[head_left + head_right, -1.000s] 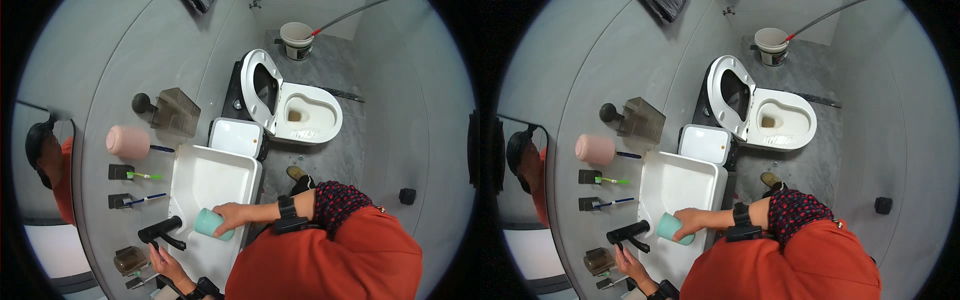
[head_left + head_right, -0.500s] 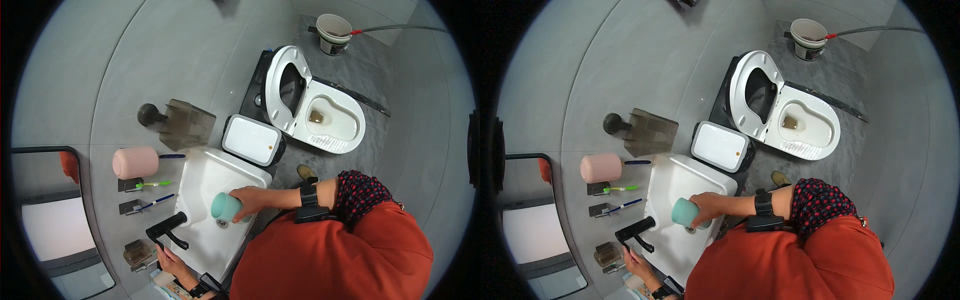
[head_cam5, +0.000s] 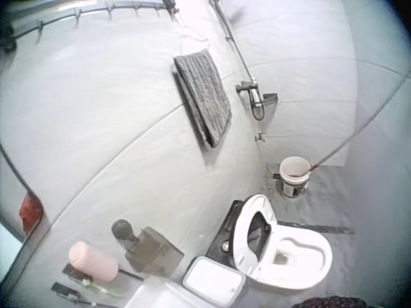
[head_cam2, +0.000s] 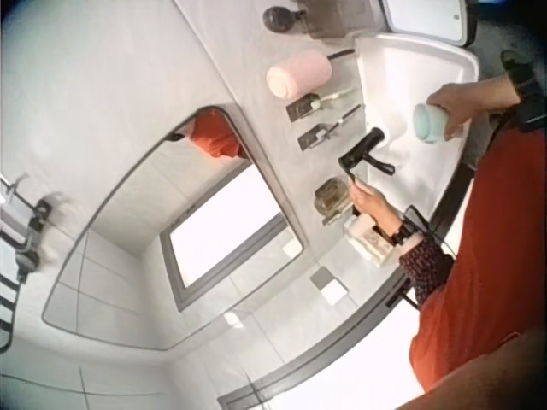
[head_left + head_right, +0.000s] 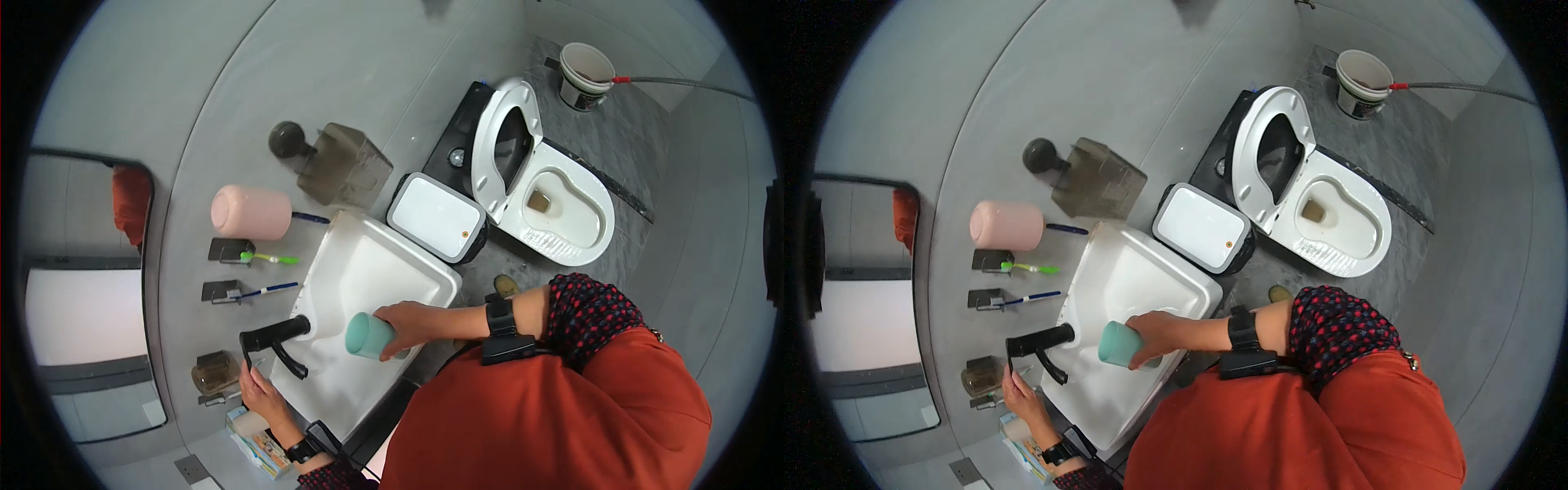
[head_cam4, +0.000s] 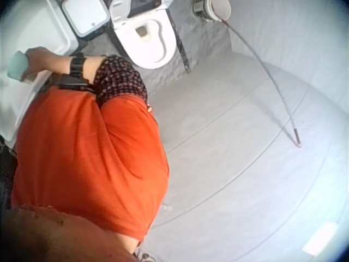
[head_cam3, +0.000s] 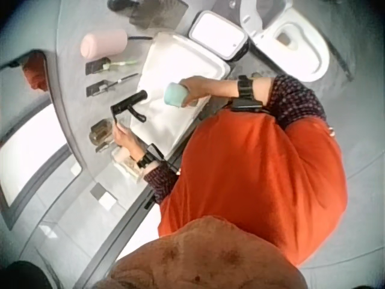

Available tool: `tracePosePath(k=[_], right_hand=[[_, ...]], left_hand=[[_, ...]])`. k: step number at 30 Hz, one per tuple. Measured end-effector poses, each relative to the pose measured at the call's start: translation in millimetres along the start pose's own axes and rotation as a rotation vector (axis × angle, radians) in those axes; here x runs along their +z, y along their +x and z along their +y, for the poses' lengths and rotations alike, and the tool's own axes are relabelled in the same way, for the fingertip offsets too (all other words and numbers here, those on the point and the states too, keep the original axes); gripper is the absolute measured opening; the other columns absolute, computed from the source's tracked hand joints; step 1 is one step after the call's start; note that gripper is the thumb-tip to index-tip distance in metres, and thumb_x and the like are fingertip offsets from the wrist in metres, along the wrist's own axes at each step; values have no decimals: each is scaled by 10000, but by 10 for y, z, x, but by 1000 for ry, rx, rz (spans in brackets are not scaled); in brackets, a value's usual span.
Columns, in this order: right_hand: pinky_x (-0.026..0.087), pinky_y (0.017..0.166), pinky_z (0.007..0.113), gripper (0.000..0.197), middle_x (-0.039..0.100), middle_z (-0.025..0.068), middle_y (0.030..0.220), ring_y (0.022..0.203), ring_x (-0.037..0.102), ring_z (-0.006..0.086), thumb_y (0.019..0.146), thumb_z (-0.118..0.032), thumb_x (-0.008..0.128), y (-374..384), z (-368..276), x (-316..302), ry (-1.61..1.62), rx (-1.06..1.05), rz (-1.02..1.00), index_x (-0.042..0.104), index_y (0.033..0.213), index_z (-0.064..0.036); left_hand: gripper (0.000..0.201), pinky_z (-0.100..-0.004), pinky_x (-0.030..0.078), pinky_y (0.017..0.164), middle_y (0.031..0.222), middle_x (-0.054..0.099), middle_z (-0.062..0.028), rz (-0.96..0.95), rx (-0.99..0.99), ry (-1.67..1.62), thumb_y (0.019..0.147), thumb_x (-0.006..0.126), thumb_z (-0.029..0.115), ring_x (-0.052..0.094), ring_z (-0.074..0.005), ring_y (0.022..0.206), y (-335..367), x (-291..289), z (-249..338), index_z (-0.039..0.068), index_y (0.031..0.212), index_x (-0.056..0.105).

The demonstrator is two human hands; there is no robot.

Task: Cleaning a bathroom sink, wringing out a mop head, and pouring out dirty bucket water into a toilet.

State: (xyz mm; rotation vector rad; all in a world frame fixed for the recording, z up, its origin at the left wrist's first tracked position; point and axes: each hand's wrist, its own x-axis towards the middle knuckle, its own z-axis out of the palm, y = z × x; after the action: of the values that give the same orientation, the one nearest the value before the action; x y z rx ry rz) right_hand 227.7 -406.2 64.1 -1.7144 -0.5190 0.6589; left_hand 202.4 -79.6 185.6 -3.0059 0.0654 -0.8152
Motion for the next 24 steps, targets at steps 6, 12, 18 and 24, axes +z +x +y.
tracePosePath(k=[6,12,18,24], right_hand=[[469,820,369,731,614,193,1014,952,593,329,617,-421,773,319,-238,428,-69,-15,-82,521,1159,1],[472,829,361,740,626,197,1000,942,602,331,584,-451,778,623,-143,863,-190,-45,-69,548,1130,-8],[471,847,365,785,630,225,985,932,612,352,578,-469,766,733,-224,1183,-181,16,-4,544,1140,32],[471,830,379,760,633,217,968,922,612,346,568,-524,733,605,-285,1032,-398,299,-80,571,1072,21]], left_hand=[[235,-390,470,752,966,619,-199,16,-12,-64,906,489,108,596,-352,855,-11,-35,-120,-12,1086,582],[242,-395,482,708,922,628,-173,39,-12,-152,872,541,132,606,-341,819,27,41,-72,25,1079,607],[257,-392,475,624,826,607,-139,75,73,-179,842,595,155,597,-320,734,-17,7,-79,27,1064,610],[379,-372,473,570,794,585,-109,22,95,-184,830,623,190,590,-289,663,-236,94,-25,19,1162,555]])
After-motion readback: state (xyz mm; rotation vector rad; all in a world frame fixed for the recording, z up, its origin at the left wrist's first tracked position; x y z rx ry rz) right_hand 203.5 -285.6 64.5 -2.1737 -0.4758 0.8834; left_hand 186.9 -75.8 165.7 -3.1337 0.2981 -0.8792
